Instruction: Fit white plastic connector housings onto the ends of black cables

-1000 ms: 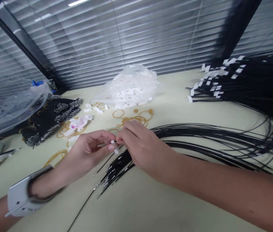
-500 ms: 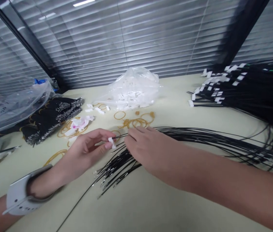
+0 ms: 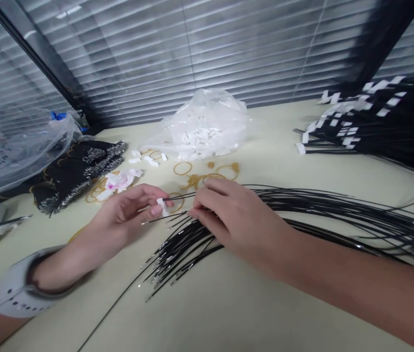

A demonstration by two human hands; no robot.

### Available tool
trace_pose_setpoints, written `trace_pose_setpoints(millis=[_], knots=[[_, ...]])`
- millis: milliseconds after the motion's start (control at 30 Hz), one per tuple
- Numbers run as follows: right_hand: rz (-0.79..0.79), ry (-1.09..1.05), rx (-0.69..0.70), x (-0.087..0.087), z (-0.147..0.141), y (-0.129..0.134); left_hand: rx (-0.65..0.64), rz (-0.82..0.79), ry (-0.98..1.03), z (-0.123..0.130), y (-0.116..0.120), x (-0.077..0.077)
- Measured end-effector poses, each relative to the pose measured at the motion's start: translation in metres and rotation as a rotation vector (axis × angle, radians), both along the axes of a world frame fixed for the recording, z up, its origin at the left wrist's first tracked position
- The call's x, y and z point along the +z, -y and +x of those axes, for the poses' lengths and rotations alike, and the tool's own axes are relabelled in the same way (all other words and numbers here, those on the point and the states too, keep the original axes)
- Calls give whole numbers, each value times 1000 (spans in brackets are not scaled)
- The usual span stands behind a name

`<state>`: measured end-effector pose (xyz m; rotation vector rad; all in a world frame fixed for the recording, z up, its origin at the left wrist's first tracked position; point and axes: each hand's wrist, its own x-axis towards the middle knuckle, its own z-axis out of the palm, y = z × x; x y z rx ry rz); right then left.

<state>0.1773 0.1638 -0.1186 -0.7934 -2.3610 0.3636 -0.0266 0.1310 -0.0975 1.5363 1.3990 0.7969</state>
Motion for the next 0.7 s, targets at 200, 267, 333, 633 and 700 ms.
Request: trace_pose_setpoints(millis=[200,267,333,633,700], knots=[[12,-38,-72,0,-2,0,-2,-28,27,0,0,2],[33,-49,-78,0,-3,1,-10,-40,58,1,1,3],[43,-67,-72,0,-2,2,-3,-45,87,0,1,5],[60,-71,-66,-1,4,2,23,-80,136,-4,3,7],[58,-57,-67,0,4,3,12,-89,151,-3,4,6]])
